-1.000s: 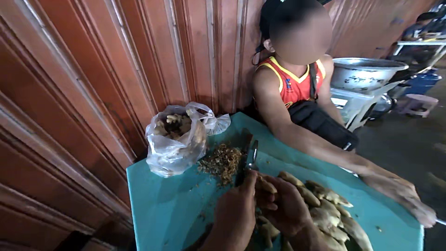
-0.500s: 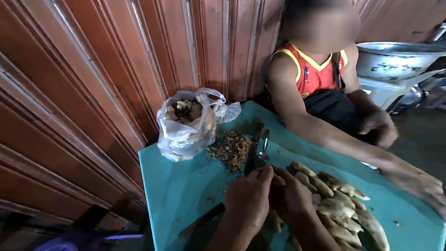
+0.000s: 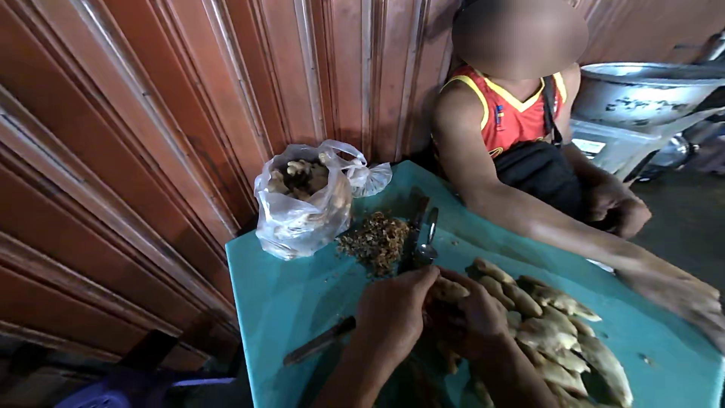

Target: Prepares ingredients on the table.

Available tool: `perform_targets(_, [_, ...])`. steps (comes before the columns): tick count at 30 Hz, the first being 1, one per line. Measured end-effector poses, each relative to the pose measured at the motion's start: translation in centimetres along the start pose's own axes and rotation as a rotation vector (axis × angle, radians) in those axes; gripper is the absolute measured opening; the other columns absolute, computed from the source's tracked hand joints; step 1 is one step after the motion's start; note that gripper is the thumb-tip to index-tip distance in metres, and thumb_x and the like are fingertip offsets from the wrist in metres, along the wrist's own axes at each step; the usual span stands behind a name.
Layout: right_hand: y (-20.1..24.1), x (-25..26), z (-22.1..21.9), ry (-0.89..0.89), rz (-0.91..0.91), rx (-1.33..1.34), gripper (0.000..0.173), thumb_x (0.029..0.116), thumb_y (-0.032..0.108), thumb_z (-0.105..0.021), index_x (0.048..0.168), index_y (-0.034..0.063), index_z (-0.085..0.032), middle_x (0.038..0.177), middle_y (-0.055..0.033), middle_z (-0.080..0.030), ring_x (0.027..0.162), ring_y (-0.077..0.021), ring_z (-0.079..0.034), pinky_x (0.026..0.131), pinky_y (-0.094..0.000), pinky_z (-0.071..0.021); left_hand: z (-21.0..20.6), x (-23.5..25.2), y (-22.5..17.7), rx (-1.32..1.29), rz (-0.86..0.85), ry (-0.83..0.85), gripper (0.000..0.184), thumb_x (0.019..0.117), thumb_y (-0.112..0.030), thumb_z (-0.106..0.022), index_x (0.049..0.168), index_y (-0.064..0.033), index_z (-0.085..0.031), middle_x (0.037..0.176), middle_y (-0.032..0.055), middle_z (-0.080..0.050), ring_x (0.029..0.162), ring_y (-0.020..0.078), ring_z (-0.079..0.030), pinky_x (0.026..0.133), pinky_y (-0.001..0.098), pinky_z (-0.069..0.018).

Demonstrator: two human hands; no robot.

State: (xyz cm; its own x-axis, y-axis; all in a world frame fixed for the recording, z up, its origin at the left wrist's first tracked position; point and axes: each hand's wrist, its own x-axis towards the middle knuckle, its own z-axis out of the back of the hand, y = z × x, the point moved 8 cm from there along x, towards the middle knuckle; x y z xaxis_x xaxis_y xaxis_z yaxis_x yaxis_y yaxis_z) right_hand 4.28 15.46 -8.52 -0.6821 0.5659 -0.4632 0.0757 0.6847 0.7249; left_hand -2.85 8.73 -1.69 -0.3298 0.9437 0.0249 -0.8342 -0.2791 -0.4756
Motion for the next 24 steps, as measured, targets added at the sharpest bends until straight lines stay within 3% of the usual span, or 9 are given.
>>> perform_targets(3, [-0.6, 0.3, -0.7, 0.158, -0.061, 0.072, 0.058, 0.1059, 0.040, -0.019, 0.072, 0.0137, -0.058, 0.052, 0.0048, -0.050, 0.035, 0.0017, -0.033, 0.033, -0.0136, -0.0262, 0.6, 0.1, 0.7, -0.048, 0.019, -0.007, 0.036, 0.1083, -0.013, -0.045, 0.139, -0.0190, -0.062, 0.111, 0.0136, -0.072, 0.100, 0.0331, -0.071, 0.083, 0.0526, -0.0567])
perform_targets(6, [-0.6, 0.5, -0.4, 0.164, -0.062, 0.177, 0.058, 0.1058, 0.043, -0.020, 0.073, 0.0144, -0.059, 0.049, 0.0053, -0.045, 0.034, 0.0010, -0.033, 0.033, -0.0144, -0.0278, -0.1, -0.3, -0.2, -0.063, 0.057, 0.116, 0.046, 0.1112, -0.021, -0.042, 0.157, -0.0224, -0.043, 0.113, 0.0155, -0.072, 0.101, 0.0350, -0.071, 0.087, 0.0536, -0.0564])
perform_targets(8, [-0.3, 0.5, -0.2, 0.167, -0.037, 0.151, 0.059, 0.1060, 0.043, -0.017, 0.078, 0.0142, -0.061, 0.048, 0.0060, -0.042, 0.035, 0.0014, -0.032, 0.033, -0.0142, -0.0271, -0.5, -0.3, -0.8, -0.019, 0.049, 0.169, 0.049, 0.1122, -0.023, -0.040, 0.161, -0.0224, -0.035, 0.112, 0.0176, -0.071, 0.101, 0.0375, -0.070, 0.085, 0.0545, -0.0561])
perform_targets(10, [-0.1, 0.2, -0.2, 0.144, -0.041, 0.069, 0.062, 0.1069, 0.043, -0.016, 0.072, 0.0137, -0.059, 0.049, 0.0054, -0.046, 0.034, 0.0018, -0.031, 0.033, -0.0135, -0.0248, 0.1, -0.2, -0.6, 0.022, 0.000, 0.087, 0.046, 0.1088, -0.014, -0.045, 0.154, -0.0241, -0.049, 0.123, 0.0121, -0.071, 0.103, 0.0335, -0.071, 0.085, 0.0520, -0.0576])
perform_targets(12, [-0.4, 0.3, -0.4, 0.149, -0.049, 0.002, 0.064, 0.1079, 0.043, -0.014, 0.073, 0.0122, -0.058, 0.053, 0.0042, -0.051, 0.035, 0.0019, -0.030, 0.033, -0.0132, -0.0240, 0.5, -0.1, 0.3, 0.045, -0.018, 0.007, 0.042, 0.1053, -0.008, -0.050, 0.142, -0.0252, -0.061, 0.116, 0.0123, -0.072, 0.099, 0.0333, -0.072, 0.080, 0.0522, -0.0574])
perform_targets(14, [-0.8, 0.7, -0.5, 0.178, -0.064, 0.006, 0.067, 0.1069, 0.047, -0.012, 0.075, 0.0120, -0.059, 0.055, 0.0043, -0.052, 0.035, 0.0020, -0.030, 0.034, -0.0133, -0.0247, 0.8, 0.0, 0.8, 0.026, -0.001, -0.014, 0.039, 0.1065, -0.010, -0.049, 0.142, -0.0237, -0.061, 0.111, 0.0130, -0.073, 0.096, 0.0336, -0.072, 0.080, 0.0522, -0.0576])
perform_targets(19, [-0.9, 0.5, 0.0, 0.082, -0.074, 0.123, 0.069, 0.1050, 0.057, -0.014, 0.070, 0.0140, -0.057, 0.046, 0.0056, -0.040, 0.033, 0.0000, -0.031, 0.033, -0.0153, -0.0256, -0.4, -0.3, -0.3, 0.004, 0.041, 0.197, 0.050, 0.1118, -0.020, -0.041, 0.161, -0.0232, -0.035, 0.117, 0.0161, -0.071, 0.104, 0.0363, -0.070, 0.088, 0.0541, -0.0556])
perform_targets(22, [-0.5, 0.0, -0.3, 0.094, -0.062, 0.036, 0.074, 0.1059, 0.056, -0.011, 0.065, 0.0138, -0.055, 0.048, 0.0037, -0.048, 0.034, 0.0001, -0.034, 0.033, -0.0149, -0.0269, 0.2, -0.2, -0.2, 0.022, -0.061, 0.028, 0.044, 0.1050, -0.010, -0.053, 0.147, -0.0233, -0.057, 0.112, 0.0096, -0.074, 0.096, 0.0311, -0.073, 0.079, 0.0510, -0.0579])
perform_targets(24, [-0.9, 0.3, -0.3, 0.110, -0.060, 0.030, 0.074, 0.1062, 0.055, -0.011, 0.068, 0.0120, -0.057, 0.051, 0.0023, -0.052, 0.034, -0.0001, -0.034, 0.034, -0.0149, -0.0277, 0.6, -0.3, 0.4, 0.064, -0.045, -0.074, 0.040, 0.1018, -0.010, -0.058, 0.138, -0.0245, -0.064, 0.105, 0.0084, -0.075, 0.090, 0.0297, -0.073, 0.073, 0.0488, -0.0584])
